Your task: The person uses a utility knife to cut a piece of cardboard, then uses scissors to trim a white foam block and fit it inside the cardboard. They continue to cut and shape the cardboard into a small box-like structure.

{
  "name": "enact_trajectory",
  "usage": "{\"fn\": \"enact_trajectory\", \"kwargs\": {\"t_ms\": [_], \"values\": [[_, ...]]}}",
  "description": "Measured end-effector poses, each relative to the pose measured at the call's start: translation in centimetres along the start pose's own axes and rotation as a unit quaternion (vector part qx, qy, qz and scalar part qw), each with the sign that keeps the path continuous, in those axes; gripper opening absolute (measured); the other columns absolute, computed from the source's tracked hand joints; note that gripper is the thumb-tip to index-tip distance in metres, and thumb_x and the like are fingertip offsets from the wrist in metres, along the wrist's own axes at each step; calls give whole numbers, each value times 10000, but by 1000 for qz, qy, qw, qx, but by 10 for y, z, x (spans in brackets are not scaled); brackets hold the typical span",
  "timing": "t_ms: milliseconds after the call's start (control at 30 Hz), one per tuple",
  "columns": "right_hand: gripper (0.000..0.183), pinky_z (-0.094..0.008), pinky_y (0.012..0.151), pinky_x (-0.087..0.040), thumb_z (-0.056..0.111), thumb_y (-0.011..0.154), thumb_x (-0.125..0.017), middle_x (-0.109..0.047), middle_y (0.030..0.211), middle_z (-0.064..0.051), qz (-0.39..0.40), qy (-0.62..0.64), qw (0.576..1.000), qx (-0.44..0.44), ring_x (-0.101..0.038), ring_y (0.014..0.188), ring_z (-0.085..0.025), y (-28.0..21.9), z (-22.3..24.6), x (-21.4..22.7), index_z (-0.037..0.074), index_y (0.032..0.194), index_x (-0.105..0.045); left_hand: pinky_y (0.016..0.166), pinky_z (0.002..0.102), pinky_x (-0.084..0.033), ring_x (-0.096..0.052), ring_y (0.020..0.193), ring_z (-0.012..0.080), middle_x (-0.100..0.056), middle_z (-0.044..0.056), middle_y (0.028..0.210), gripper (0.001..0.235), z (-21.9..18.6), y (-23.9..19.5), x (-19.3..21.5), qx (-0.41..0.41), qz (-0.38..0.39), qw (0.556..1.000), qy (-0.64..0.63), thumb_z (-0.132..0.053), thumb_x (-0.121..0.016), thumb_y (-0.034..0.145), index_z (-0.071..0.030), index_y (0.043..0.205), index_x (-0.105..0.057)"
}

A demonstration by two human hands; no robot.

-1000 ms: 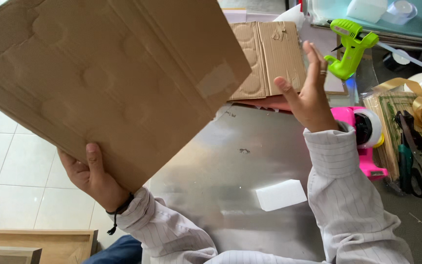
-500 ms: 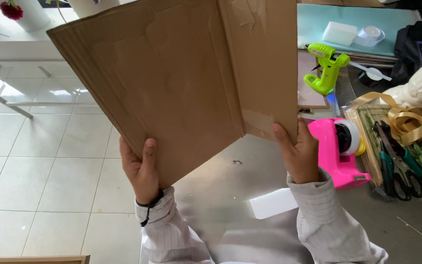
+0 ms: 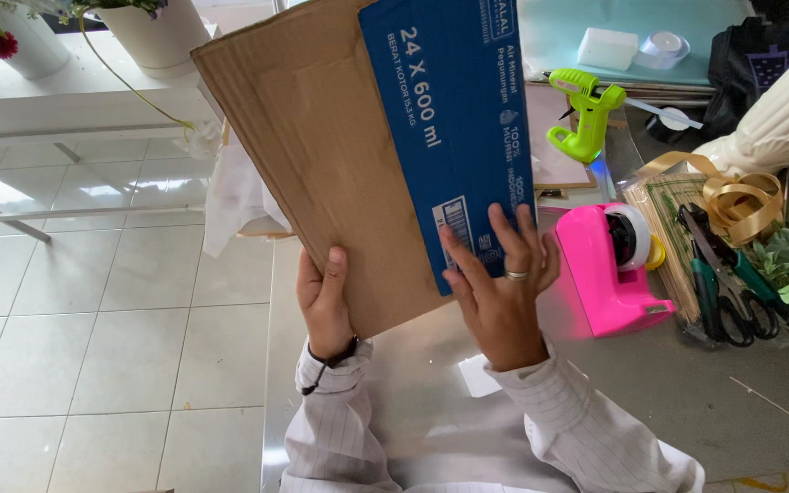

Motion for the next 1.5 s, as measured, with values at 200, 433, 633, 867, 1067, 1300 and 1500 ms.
{"fn": "enact_trajectory", "kwargs": {"t_ms": [200, 433, 633, 867, 1067, 1300, 1500], "values": [[412, -591, 1242, -21, 440, 1037, -672, -269, 1669, -64, 19, 116, 991, -65, -74, 1610, -344, 8, -40, 6, 370, 1443, -658, 876, 420, -639, -735, 1004, 226, -732, 134, 1142, 430, -24, 14, 19, -14, -29, 996, 88, -202, -672, 1039, -68, 1432, -559], [408, -343, 938, -480, 273, 1020, -670, -606, 1270, -39, 94, 390, 784, -473, -617, 1130, -170, -39, -202, -89, 187, 1417, -624, 1171, 501, -535, -605, 1358, 354, -566, 190, 1518, 429, -111, 11, 106, -264, -212, 920, 195, -248, -656, 1197, -103, 1541, -445], [340, -378, 937, -616, 209, 921, -646, -728, 1132, -79, 57, 590, 435, -678, -723, 1048, -245, -62, -221, -174, 130, 1250, -679, 1145, 479, -590, -699, 1308, 396, -635, 252, 1449, 405, -96, 6, 248, -310, -408, 850, 121, -83, -677, 1061, -7, 1435, -539], [523, -364, 782, -653, 277, 911, -691, -729, 1140, -139, 95, 594, 406, -688, -749, 965, -278, -41, -202, -224, 86, 1369, -522, 1095, 461, -627, -759, 1220, 381, -723, 247, 1342, 383, -85, -10, 339, -316, -471, 813, 132, -40, -705, 977, 3, 1350, -634], [285, -274, 432, -417, 376, 859, -859, -593, 686, 4, 50, 509, 477, -715, -534, 516, -129, -36, -213, -248, 160, 879, -674, 1104, 463, -628, -755, 1234, 373, -709, 239, 1370, 419, -84, -8, 309, -281, -461, 834, 113, -71, -712, 976, -8, 1376, -605], [278, -617, 845, -700, 20, 846, -679, -637, 976, -203, -123, 616, 465, -624, -728, 925, -386, 4, -215, -210, 81, 996, -453, 1118, 467, -630, -750, 1252, 361, -691, 228, 1410, 472, -72, 18, 254, -238, -439, 863, 78, -114, -722, 976, -25, 1413, -565], [389, -420, 760, -702, 18, 846, -703, -713, 1094, -65, -180, 590, 610, -498, -742, 913, -232, 7, -196, -41, 160, 1187, -579, 1044, 454, -702, -789, 1208, 338, -691, 213, 1425, 690, -49, 48, 175, -113, -476, 871, 28, -172, -761, 908, -16, 1500, -443]]}}
Point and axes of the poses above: each hand's wrist, its own y-axis towards the middle knuckle, its own x-axis out of the back of the hand, z = x × y, the point moved 5 cm from there along y, towards the middle knuckle
